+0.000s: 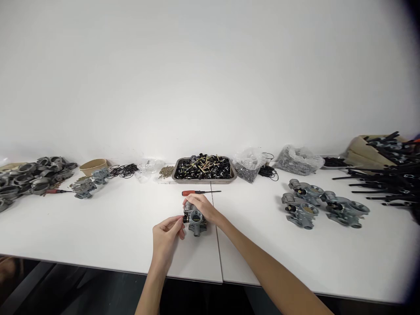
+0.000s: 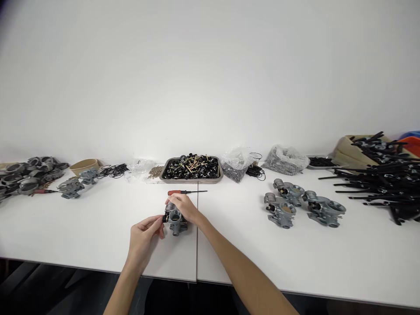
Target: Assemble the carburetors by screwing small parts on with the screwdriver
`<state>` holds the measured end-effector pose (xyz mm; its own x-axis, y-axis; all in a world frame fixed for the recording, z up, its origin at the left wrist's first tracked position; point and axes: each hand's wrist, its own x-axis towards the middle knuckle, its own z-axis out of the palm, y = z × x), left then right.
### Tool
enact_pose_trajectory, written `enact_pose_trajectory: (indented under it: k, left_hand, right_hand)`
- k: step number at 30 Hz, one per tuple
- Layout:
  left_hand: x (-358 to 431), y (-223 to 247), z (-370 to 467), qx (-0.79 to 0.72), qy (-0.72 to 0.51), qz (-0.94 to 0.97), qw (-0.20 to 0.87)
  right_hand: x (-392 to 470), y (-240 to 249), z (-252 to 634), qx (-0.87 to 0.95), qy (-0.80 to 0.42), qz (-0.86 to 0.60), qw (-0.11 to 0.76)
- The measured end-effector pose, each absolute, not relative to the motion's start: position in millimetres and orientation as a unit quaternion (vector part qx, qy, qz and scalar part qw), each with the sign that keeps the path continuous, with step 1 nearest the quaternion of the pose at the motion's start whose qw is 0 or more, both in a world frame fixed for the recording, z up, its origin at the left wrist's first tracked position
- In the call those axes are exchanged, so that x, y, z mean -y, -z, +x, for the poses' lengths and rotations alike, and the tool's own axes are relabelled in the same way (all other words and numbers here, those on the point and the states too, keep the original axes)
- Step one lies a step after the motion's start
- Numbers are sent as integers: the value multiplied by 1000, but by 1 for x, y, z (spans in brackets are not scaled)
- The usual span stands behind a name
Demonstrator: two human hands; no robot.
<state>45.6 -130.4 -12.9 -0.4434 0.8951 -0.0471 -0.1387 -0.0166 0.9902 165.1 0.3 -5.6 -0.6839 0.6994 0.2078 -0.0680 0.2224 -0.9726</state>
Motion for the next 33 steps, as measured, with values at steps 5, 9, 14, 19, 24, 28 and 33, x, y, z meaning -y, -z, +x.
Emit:
enact_pose_trajectory:
  k: [5, 9, 14, 19, 24, 28, 33]
  left_hand:
    - [132, 11, 48, -597, -627, 337, 371]
    - [134, 12, 47, -624, -626, 333, 328]
    - [135, 17, 45, -638, -618, 351, 296]
    - [136, 14, 46, -603, -628, 400, 286]
    - [136, 9, 48, -585, -633, 410, 299]
    - [135, 12, 46, -577, -632, 423, 298]
    - [134, 19, 48, -562, -614, 470, 295]
  right_hand:
    - [1, 3, 165, 710, -580, -224, 330]
    - [1, 4, 165, 710, -582, -221, 330]
    - [1, 4, 166, 708, -584, -221, 330]
    - [1, 4, 166, 705, -587, -218, 333]
    - [-1, 7, 164, 695, -594, -224, 337]
    - [-1, 9, 163, 683, -601, -233, 343]
    - [-1, 5, 166, 662, -602, -264, 359]
